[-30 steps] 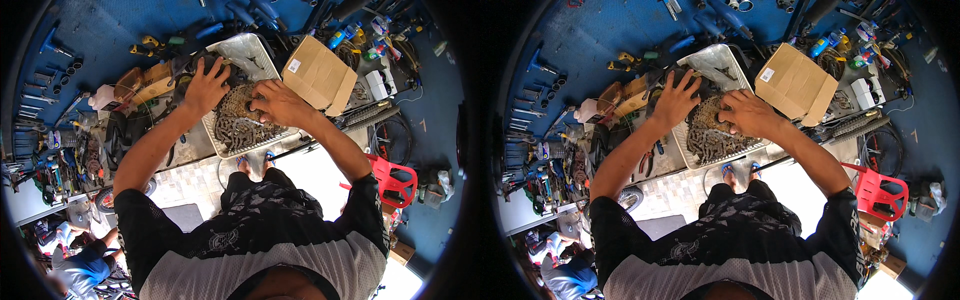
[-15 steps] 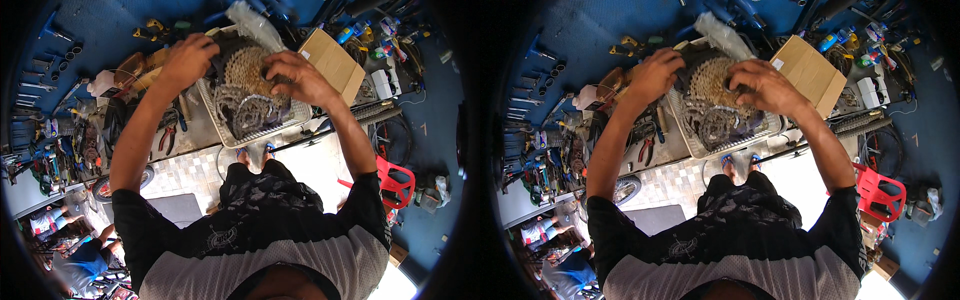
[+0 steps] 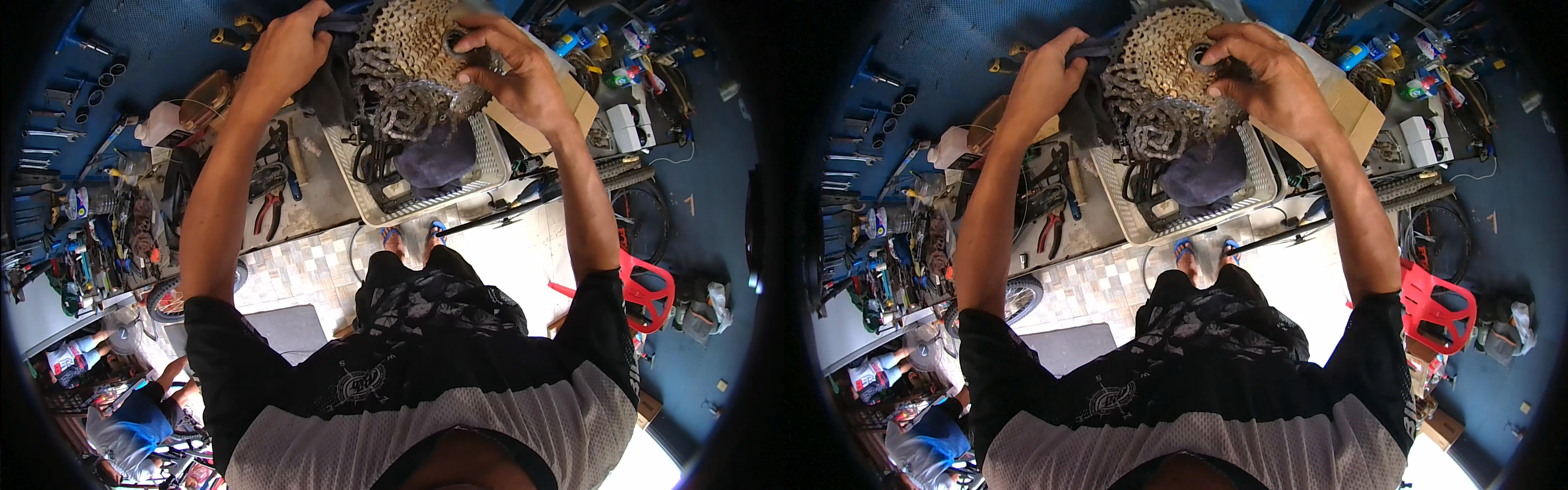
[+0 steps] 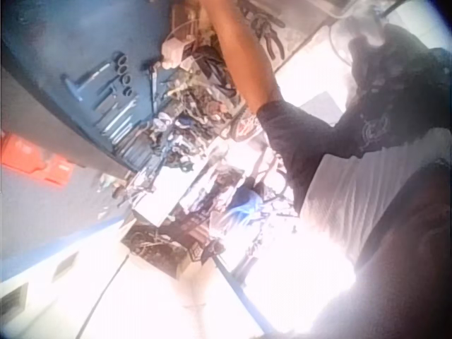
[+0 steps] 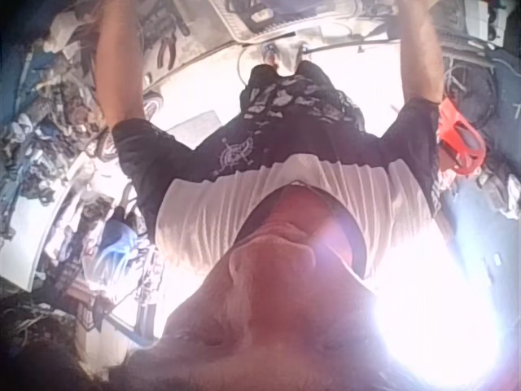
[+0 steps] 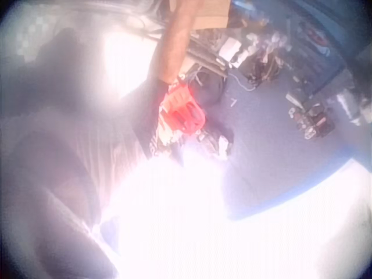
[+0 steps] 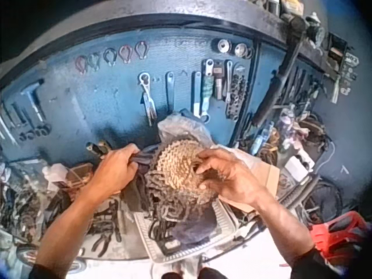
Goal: The person searches through a cluttered workbench and drawers, handling bicycle parts including a cassette and wheel. They use a power tool on the cassette attached to a wheel and move various tools and containers around the workspace.
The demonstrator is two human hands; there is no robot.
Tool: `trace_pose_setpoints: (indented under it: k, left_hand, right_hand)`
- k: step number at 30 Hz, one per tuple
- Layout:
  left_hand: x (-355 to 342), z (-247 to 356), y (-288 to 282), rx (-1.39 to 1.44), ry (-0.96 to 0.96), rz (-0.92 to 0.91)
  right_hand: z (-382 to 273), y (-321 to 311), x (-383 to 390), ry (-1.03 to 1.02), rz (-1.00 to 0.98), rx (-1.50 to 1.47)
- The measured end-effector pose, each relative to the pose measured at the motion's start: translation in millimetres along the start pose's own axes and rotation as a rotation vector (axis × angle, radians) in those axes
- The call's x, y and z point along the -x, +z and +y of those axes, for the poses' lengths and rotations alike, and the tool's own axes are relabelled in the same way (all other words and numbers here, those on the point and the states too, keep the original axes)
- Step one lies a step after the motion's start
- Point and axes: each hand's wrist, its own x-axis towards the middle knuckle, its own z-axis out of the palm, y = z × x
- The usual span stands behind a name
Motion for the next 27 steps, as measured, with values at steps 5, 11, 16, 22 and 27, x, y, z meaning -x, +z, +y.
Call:
trace_pose_setpoints:
  k: [5, 11, 16, 22, 27]
  left_hand:
    - [1, -25, 15, -0.057, -0.049, -0.011]
    - [13, -39, 17, -0.083, 0.027, -0.036]
    - [56, 20, -14, -0.130, -0.030, 0.109]
    - [111, 118, 35, -0.061, 0.015, -0.497]
    - [120, 99, 125, -0.307, 0.400, -0.226]
  right_hand:
    - [-23, -22, -14, 0.149, -0.073, -0.201]
    - [-33, -22, -28, 0.045, 0.048, -0.016]
    - [-22, -14, -27, 0.058, 0.048, -0.049]
    - [-15, -16, -23, 0.105, 0.067, -0.131]
    - [-17, -12, -24, 0.028, 0.108, -0.047]
